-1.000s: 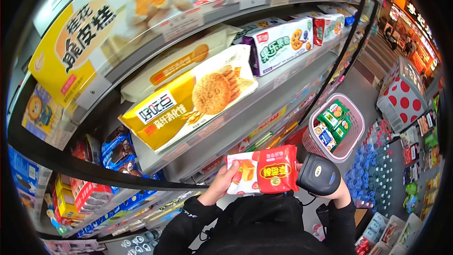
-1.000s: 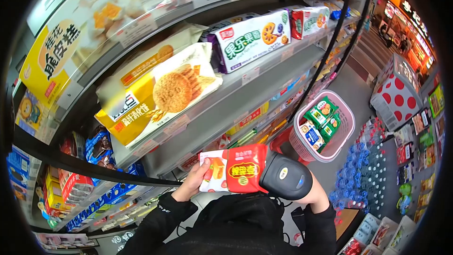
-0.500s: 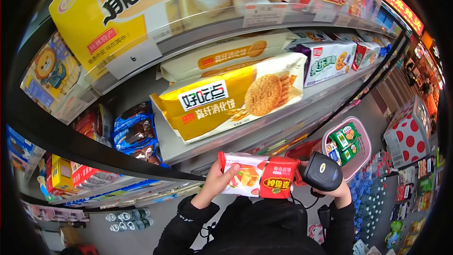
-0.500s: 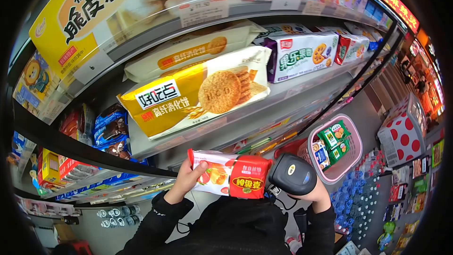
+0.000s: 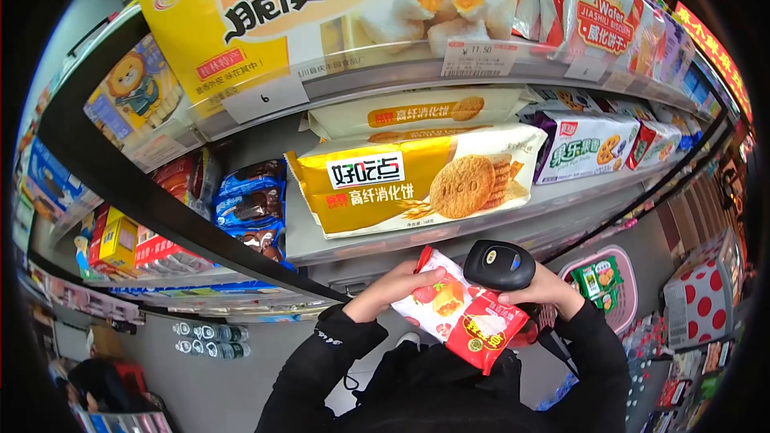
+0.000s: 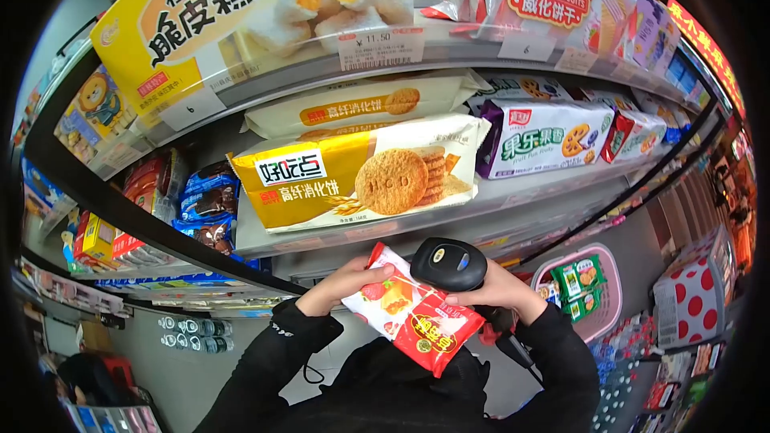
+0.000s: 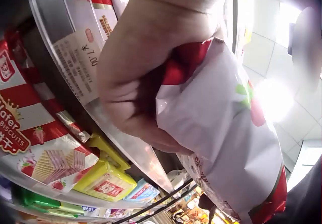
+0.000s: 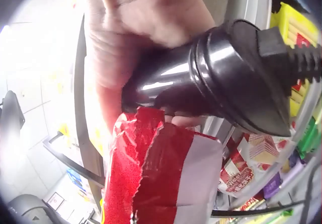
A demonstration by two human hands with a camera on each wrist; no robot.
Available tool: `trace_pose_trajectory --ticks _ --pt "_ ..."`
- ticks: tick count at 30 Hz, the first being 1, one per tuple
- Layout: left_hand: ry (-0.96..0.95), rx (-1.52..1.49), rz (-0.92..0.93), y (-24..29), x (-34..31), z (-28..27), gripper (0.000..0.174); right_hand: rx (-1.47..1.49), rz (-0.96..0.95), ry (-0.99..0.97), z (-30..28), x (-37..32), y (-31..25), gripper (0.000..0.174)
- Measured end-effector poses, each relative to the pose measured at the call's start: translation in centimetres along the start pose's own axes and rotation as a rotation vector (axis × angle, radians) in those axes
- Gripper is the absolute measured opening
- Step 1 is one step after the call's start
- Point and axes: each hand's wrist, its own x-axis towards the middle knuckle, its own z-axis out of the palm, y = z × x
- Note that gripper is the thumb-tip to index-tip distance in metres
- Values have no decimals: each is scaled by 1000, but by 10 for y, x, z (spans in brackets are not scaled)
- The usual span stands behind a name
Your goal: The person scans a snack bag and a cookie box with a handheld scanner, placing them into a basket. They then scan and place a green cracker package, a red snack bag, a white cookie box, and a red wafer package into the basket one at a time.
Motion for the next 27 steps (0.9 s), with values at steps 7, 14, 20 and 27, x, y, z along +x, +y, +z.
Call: trace_pose_trajectory --ticks 7,14,20,27 --pt "83 8 -66 5 18 14 46 391 151 -61 -24 4 25 60" --pt "142 -1 -140 2 45 28 48 537 228 -144 -51 -4 33 63" --pt "25 -29 -231 15 76 40 47 548 218 -94 -69 -17 20 60" --pt "-55 -496 -71 19 102 24 44 594 171 238 -88 -39 16 52"
